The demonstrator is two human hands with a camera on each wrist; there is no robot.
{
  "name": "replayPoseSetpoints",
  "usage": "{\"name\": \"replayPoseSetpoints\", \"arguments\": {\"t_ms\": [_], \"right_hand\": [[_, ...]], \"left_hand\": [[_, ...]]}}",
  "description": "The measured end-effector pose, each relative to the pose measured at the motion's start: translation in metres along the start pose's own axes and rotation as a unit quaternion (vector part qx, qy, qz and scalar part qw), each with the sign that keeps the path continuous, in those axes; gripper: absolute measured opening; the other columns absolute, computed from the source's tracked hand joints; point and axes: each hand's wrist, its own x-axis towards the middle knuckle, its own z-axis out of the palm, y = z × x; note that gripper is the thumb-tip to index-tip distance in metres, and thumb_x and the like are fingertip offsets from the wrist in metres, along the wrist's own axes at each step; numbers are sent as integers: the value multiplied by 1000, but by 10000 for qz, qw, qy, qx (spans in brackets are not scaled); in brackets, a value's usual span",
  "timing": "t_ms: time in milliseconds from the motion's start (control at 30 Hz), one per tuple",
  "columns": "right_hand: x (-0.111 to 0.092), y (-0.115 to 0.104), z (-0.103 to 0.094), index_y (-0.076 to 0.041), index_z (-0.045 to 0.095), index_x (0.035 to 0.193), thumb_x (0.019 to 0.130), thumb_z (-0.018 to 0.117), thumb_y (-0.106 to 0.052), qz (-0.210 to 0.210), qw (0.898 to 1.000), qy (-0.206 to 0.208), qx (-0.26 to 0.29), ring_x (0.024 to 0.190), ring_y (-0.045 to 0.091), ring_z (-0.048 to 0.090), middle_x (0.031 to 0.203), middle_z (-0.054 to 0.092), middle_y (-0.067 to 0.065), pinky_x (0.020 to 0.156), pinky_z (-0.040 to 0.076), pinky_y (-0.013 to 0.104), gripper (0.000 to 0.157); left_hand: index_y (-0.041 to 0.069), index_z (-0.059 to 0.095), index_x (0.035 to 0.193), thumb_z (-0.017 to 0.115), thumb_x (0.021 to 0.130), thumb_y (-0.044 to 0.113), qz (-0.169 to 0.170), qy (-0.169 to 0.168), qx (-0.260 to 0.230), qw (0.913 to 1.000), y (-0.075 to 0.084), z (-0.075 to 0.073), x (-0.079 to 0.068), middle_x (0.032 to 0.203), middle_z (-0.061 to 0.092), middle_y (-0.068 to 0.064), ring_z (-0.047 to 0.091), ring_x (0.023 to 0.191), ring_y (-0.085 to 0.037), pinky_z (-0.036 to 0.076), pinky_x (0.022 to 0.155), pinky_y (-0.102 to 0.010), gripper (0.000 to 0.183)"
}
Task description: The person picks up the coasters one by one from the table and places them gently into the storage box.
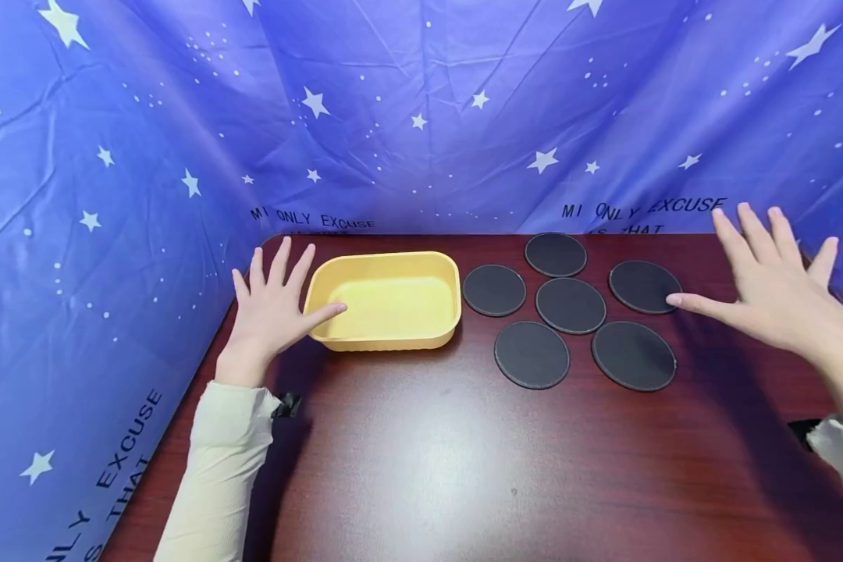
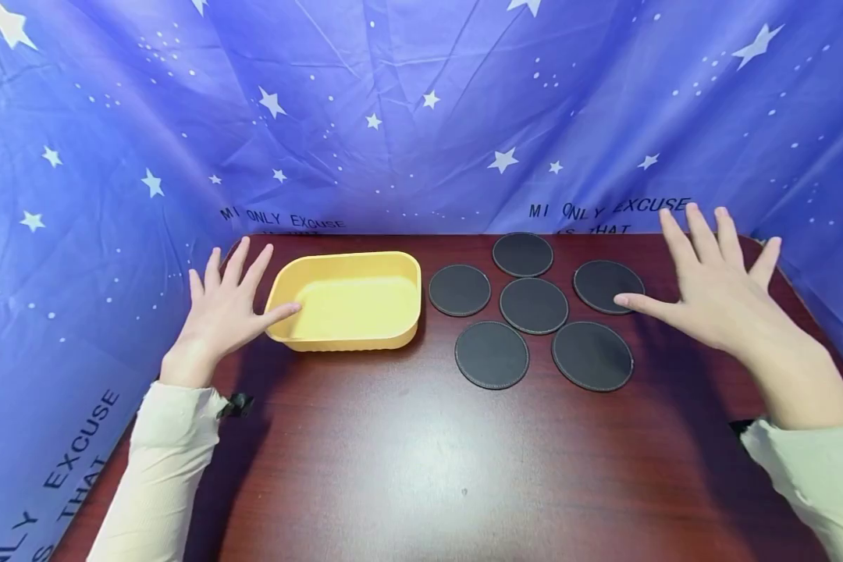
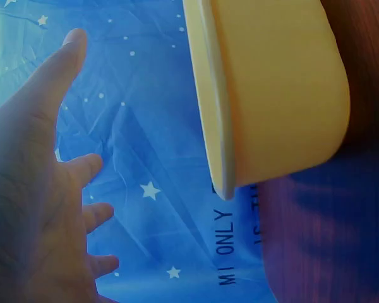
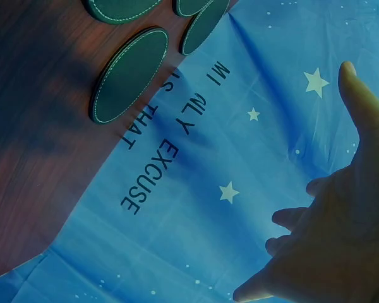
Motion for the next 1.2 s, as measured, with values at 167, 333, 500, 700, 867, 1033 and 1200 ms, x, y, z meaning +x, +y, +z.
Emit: {"name": "replayPoseSetpoints", "arguments": {"t_ms": [167,333,500,700,867,1033,1200], "right_hand": [[1,2,3,-15,-11,160,85,63,-66,-18,10000,17,1,149,41,-28,164,-20,18,99,-21,85,116],[1,4,7,-15,-10,160,85,65,-63,-108,9999,60,84,149,44,-25,165,-19,18,103,-20,82,116],[3,6,12,-12,-4,161,86,68,-56,-356,9991,140,203,151,48,-15,166,-12,23,112,-14,77,113],[2,10,19,-7,2,161,87,69,-51,-522,9978,104,388,152,46,-11,164,-6,29,119,-8,70,109],[0,15,24,-3,6,160,88,70,-46,-652,9964,82,529,152,47,-7,164,-1,31,123,-8,62,106],[-2,19,29,-2,9,160,87,72,-43,-676,9951,88,714,153,45,-4,164,3,31,125,-5,60,105],[-4,21,34,-3,8,160,88,72,-43,-551,9947,-17,869,154,42,-5,165,0,28,123,-2,63,105]], "left_hand": [[25,17,161,58,82,75,20,22,-80,10000,-6,4,-2,169,9,-14,2,151,-51,1,113,-80,102],[23,20,160,62,80,73,85,83,-117,9999,-12,12,-1,168,13,-13,7,152,-49,4,114,-78,103],[21,23,160,65,79,71,147,90,-163,9997,-18,19,0,167,17,-13,9,152,-46,3,116,-77,104],[16,26,159,67,78,68,270,55,-239,9993,-24,24,-1,166,22,-15,14,152,-43,6,119,-72,105],[11,27,158,70,78,66,340,-90,-365,9987,-29,28,0,164,25,-18,20,152,-41,11,121,-68,107],[10,25,159,72,78,64,325,-278,-626,9971,-33,32,1,164,26,-17,23,152,-37,15,124,-60,108],[15,21,160,75,78,62,206,-463,-1090,9927,-38,36,1,166,24,-12,22,153,-35,19,124,-57,109]]}}
